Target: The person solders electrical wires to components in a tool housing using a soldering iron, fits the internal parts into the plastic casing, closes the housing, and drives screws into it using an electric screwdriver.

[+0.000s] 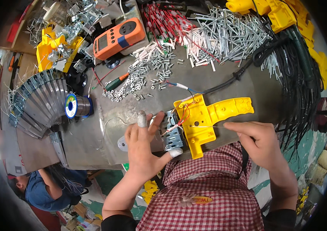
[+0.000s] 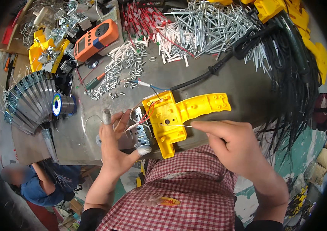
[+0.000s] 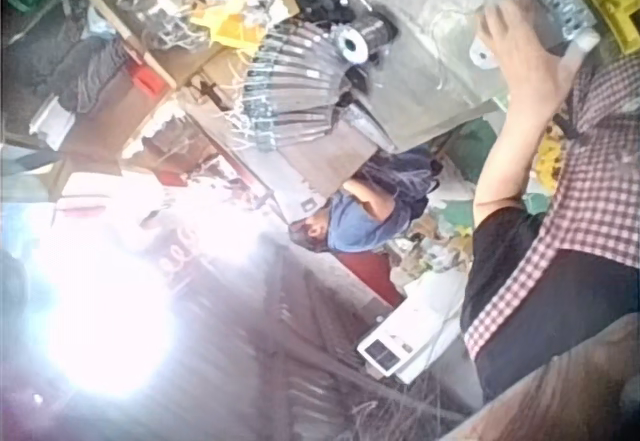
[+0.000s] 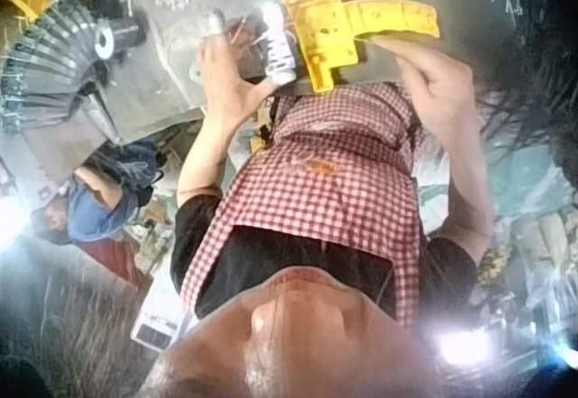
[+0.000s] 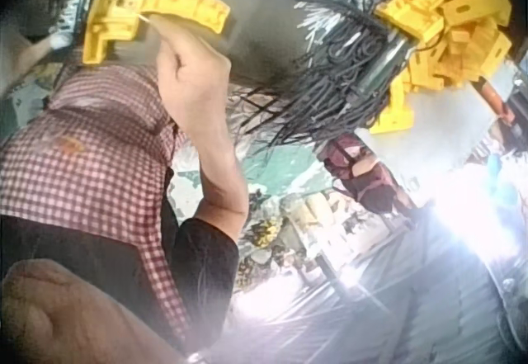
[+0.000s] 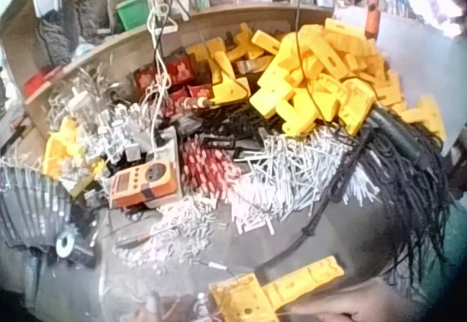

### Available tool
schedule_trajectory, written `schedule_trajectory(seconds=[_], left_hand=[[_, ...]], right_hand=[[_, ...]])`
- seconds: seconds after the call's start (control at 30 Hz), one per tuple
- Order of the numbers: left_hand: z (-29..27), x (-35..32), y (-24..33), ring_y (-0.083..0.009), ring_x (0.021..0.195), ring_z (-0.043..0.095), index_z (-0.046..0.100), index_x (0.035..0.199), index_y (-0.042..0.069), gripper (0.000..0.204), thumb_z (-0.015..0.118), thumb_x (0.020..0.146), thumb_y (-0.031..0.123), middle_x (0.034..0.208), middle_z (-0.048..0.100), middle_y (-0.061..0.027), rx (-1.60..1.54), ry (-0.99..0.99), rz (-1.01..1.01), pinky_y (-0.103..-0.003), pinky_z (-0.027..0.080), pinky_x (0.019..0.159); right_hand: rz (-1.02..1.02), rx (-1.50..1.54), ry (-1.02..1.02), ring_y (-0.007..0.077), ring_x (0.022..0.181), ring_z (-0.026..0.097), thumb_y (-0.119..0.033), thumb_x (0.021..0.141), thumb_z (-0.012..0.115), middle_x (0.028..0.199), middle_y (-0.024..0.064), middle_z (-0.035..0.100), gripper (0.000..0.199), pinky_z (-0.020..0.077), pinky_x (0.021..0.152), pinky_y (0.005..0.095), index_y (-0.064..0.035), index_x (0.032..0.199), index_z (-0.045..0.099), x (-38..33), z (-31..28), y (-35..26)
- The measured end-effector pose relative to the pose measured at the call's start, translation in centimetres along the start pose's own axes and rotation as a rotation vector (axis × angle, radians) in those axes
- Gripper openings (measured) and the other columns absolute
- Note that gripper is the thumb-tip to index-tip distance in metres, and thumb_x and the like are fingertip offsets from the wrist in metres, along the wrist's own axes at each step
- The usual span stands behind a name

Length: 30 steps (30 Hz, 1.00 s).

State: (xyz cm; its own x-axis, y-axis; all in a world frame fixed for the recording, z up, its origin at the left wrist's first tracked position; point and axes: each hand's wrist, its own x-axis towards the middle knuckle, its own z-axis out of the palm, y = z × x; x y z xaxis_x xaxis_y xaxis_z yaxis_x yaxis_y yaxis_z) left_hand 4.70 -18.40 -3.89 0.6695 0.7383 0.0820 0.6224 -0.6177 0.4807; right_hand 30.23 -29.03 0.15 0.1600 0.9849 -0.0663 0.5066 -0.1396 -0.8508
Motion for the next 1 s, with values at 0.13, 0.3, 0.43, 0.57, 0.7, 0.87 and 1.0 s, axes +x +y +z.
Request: schedule_trajectory(seconds=[0.13, 0.3, 0.43, 0.57, 0.7, 0.87, 1.0], left_hand=[[0.3, -0.2, -0.2, -0.0271, 0.117, 0.040, 0.023, 0.138, 0.000, 0.101, 0.080, 0.063, 0.038, 0.134, 0.051, 0.0000, -0.028, 0.033, 0.000, -0.041, 0.023, 0.100], [0.2, -0.1, -0.2, -0.0270, 0.118, 0.042, 0.023, 0.137, -0.001, 0.102, 0.079, 0.063, 0.038, 0.131, 0.054, -0.0009, -0.005, 0.049, 0.024, -0.042, 0.024, 0.100], [0.2, -0.1, -0.2, -0.0273, 0.119, 0.042, 0.021, 0.138, -0.003, 0.104, 0.079, 0.063, 0.038, 0.130, 0.055, -0.0028, 0.008, 0.047, 0.057, -0.043, 0.024, 0.099], [0.1, -0.2, -0.2, -0.0275, 0.118, 0.042, 0.019, 0.139, -0.005, 0.105, 0.078, 0.063, 0.038, 0.130, 0.055, -0.0038, -0.015, 0.048, 0.027, -0.044, 0.025, 0.098], [0.2, -0.2, -0.3, -0.0282, 0.114, 0.043, 0.017, 0.139, -0.006, 0.105, 0.077, 0.065, 0.037, 0.129, 0.056, -0.0040, -0.029, 0.052, 0.041, -0.045, 0.025, 0.098], [0.1, -0.1, -0.2, -0.0287, 0.113, 0.042, 0.017, 0.140, -0.004, 0.103, 0.077, 0.066, 0.035, 0.132, 0.053, -0.0024, -0.040, 0.054, 0.065, -0.045, 0.025, 0.097], [0.4, -0.1, -0.3, -0.0295, 0.113, 0.042, 0.016, 0.140, -0.005, 0.103, 0.077, 0.066, 0.035, 0.132, 0.053, -0.0032, -0.055, 0.084, 0.092, -0.045, 0.025, 0.097]], right_hand=[[-0.048, 0.001, -0.011, 0.0223, 0.060, 0.061, 0.006, 0.078, 0.054, 0.076, 0.0151, 0.065, 0.030, 0.0466, 0.055, 0.0292, -0.0028, 0.104, 0.066, 0.6, 0.9, -0.2], [-0.009, -0.069, -0.068, 0.0237, 0.060, 0.061, 0.006, 0.077, 0.056, 0.076, 0.0150, 0.065, 0.029, 0.0469, 0.055, 0.0298, -0.0021, 0.102, 0.066, 0.7, 0.4, -1.0], [-0.014, -0.075, -0.028, 0.0230, 0.059, 0.062, 0.006, 0.077, 0.056, 0.076, 0.0152, 0.065, 0.029, 0.0471, 0.055, 0.0296, -0.0020, 0.102, 0.066, 0.2, 1.1, -0.9], [0.058, 0.010, -0.063, 0.0222, 0.060, 0.062, 0.006, 0.076, 0.055, 0.077, 0.0153, 0.066, 0.029, 0.0470, 0.055, 0.0291, -0.0017, 0.102, 0.066, 0.3, 0.7, -1.3], [0.035, -0.053, -0.011, 0.0190, 0.056, 0.060, 0.006, 0.077, 0.054, 0.073, 0.0141, 0.064, 0.030, 0.0456, 0.054, 0.0278, -0.0014, 0.103, 0.066, 0.2, 1.2, -1.3], [-0.008, -0.097, -0.043, 0.0161, 0.052, 0.056, 0.005, 0.079, 0.054, 0.067, 0.0116, 0.061, 0.028, 0.0418, 0.051, 0.0266, -0.0020, 0.103, 0.067, -0.4, 1.1, -1.7], [0.383, 0.234, -0.219, 0.0091, 0.053, 0.051, 0.000, 0.084, 0.053, 0.065, 0.0088, 0.060, 0.025, 0.0393, 0.050, 0.0252, -0.0034, 0.106, 0.067, 1.5, 0.9, -0.8]])
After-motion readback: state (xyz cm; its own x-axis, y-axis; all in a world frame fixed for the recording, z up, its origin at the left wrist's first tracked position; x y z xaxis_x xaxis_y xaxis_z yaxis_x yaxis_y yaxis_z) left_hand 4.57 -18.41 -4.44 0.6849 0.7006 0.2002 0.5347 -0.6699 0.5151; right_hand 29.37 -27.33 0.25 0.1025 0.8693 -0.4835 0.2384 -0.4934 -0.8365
